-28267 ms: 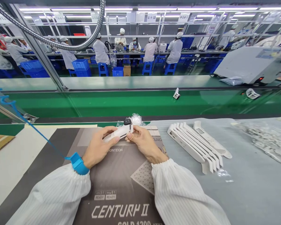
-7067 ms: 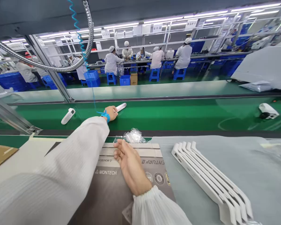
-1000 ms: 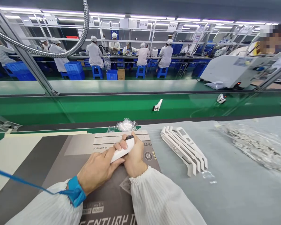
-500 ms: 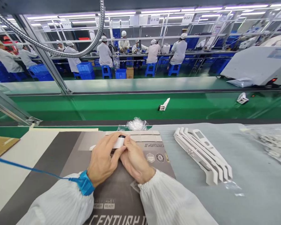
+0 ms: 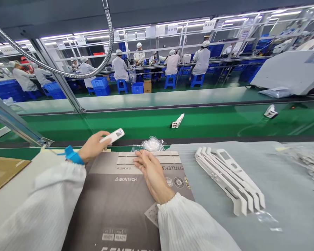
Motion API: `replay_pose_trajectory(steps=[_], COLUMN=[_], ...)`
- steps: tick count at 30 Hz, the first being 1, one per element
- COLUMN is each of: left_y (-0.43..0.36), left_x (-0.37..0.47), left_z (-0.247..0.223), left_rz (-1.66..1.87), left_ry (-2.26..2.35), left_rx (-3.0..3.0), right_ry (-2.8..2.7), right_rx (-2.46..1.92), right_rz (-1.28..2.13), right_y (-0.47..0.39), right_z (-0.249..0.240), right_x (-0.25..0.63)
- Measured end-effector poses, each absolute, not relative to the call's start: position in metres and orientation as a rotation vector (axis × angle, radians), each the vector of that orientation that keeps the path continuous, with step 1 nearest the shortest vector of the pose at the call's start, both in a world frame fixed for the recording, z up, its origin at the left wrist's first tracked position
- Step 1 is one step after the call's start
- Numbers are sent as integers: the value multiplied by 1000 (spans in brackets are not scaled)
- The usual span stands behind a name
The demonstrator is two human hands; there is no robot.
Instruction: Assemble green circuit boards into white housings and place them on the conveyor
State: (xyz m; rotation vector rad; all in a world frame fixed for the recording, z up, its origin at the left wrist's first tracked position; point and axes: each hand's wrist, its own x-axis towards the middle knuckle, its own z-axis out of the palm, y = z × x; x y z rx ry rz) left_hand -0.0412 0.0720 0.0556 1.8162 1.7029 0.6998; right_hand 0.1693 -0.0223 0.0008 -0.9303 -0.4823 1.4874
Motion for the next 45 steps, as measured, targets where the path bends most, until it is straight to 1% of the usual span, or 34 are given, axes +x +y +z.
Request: replay_pose_trajectory(steps=[3,6,9,13,17,19,21,23,26,27,29,32,34,36,38,39,40,42,43,45], left_y=[110,121,101,50,15,8,6,4,1,0,-2,-2,-1,0,-2,-3,-5,-10,-13,-18], left_x=[-39,-37,-33,-22,-9,-7,-7,-9,-9,-8,-6,-6,-6,-5,-2,0,2,6,7,10], left_z=[59,55,48,28,7,2,1,1,0,0,-1,-2,-2,0,3,7,10,19,23,30], left_rz=[767,804,814,825,759,669,593,553,539,541,565,636,694,804,986,1086,1176,1300,1318,1210], left_ry=[1851,1988,2052,1996,1930,1886,1845,1839,1861,1863,1858,1842,1824,1774,1685,1633,1583,1506,1470,1377], left_rx=[1788,1753,1754,1811,2165,2350,2442,2469,2458,2453,2433,2390,2337,2249,2131,2074,2025,1951,1922,1871], right_ry=[-478,-464,-474,-563,-740,-893,-1100,-1354,-1739,-1817,-1945,-2078,-2130,-2081,-1876,-1742,-1612,-1433,-1372,-1278], right_rx=[-947,-957,-970,-1033,-1175,-1237,-1340,-1534,-1849,-1888,-1911,-1924,-1926,-1870,-1752,-1680,-1609,-1480,-1415,-1304], right_rz=[1487,1502,1508,1489,1375,1269,1093,801,222,113,10,-22,-73,-131,-93,-7,126,501,711,1057], right_y=[-23,-23,-22,-25,-27,-19,1,30,80,95,117,132,130,120,102,90,77,51,39,18], right_z=[3,4,5,6,9,12,17,24,31,31,28,25,31,48,71,82,92,101,99,86], right_x=[169,170,170,171,179,191,208,227,252,258,263,264,261,256,248,242,235,219,210,196])
